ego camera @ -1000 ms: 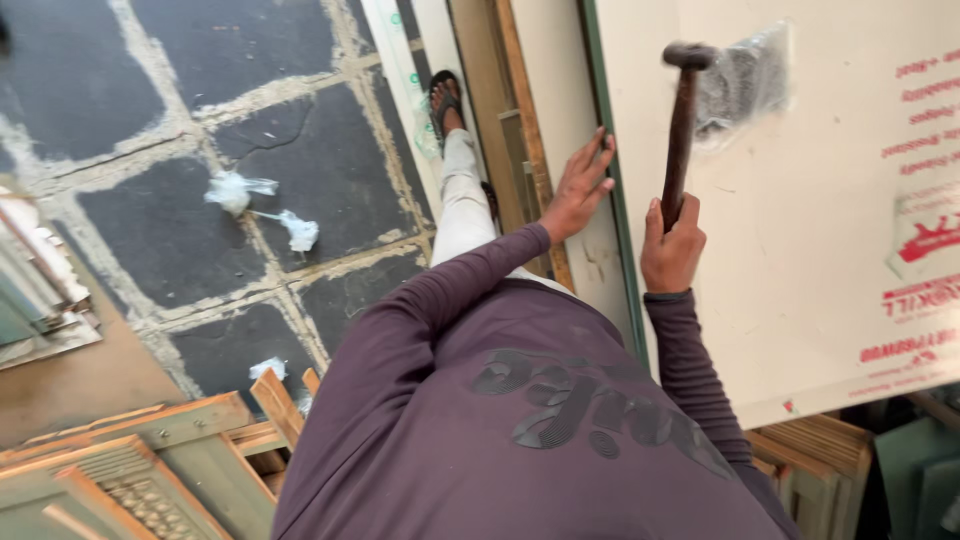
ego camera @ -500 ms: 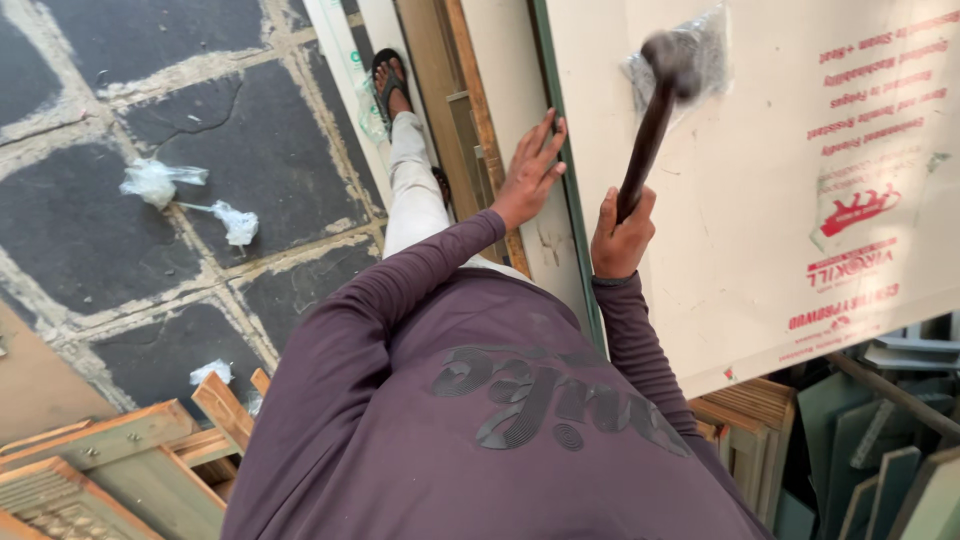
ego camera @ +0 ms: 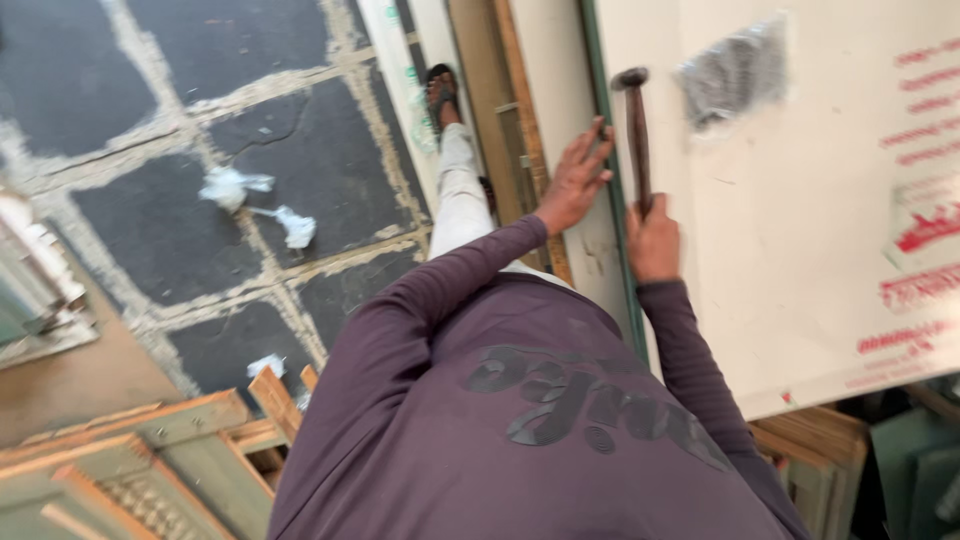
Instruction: The person hammers nails into the white surface of a large wooden board, picking nails from a small pile and driving them in with a hammer across different sections of the surface.
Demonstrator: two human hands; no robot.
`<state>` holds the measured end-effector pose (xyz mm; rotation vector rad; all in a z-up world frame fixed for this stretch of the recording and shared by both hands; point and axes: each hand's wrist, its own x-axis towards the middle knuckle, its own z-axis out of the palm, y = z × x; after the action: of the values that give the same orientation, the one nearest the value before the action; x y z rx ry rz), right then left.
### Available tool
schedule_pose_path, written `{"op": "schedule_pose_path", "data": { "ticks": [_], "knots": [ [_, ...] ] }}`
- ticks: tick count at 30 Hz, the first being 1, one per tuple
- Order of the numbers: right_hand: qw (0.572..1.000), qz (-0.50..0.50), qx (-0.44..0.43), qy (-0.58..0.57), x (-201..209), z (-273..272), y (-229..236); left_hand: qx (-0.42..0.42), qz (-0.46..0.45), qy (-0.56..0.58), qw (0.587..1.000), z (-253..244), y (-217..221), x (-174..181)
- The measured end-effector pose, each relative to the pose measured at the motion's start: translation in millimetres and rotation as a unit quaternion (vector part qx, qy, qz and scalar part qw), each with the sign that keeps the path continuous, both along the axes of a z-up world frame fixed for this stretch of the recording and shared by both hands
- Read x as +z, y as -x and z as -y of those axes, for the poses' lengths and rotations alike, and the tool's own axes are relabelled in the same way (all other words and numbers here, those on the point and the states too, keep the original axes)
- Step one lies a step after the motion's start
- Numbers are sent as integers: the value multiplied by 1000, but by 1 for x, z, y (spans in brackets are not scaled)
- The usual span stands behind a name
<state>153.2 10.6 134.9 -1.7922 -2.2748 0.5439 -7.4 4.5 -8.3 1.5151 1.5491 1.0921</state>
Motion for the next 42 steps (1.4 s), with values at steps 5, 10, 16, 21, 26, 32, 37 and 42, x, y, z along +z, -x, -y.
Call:
{"op": "schedule_pose_path", "data": {
  "ticks": [5,10,16,21,26,32,37,42],
  "knots": [
    [987,-158,-33,-13,44,-8,11,-3,-19,23,1000,0,2,3],
    [947,-102,72,-297,-5,-5,-5,-12,19,36,999,4,7,11],
    [995,-97,7,-10,-1,-5,-20,-1,-20,13,1000,9,13,6],
    [963,-242,-98,-69,12,1,-5,-10,-35,19,999,1,3,3],
    [999,8,31,-24,-9,-4,-6,-9,-39,-17,999,2,9,8],
    [963,-246,-112,-20,25,-6,-16,-18,-38,20,999,1,10,11],
    [998,60,21,-7,-22,-3,-15,-24,-52,18,998,1,11,9],
    [980,-163,-97,64,17,20,-32,-36,-117,-16,992,0,23,17]
  ]
}}
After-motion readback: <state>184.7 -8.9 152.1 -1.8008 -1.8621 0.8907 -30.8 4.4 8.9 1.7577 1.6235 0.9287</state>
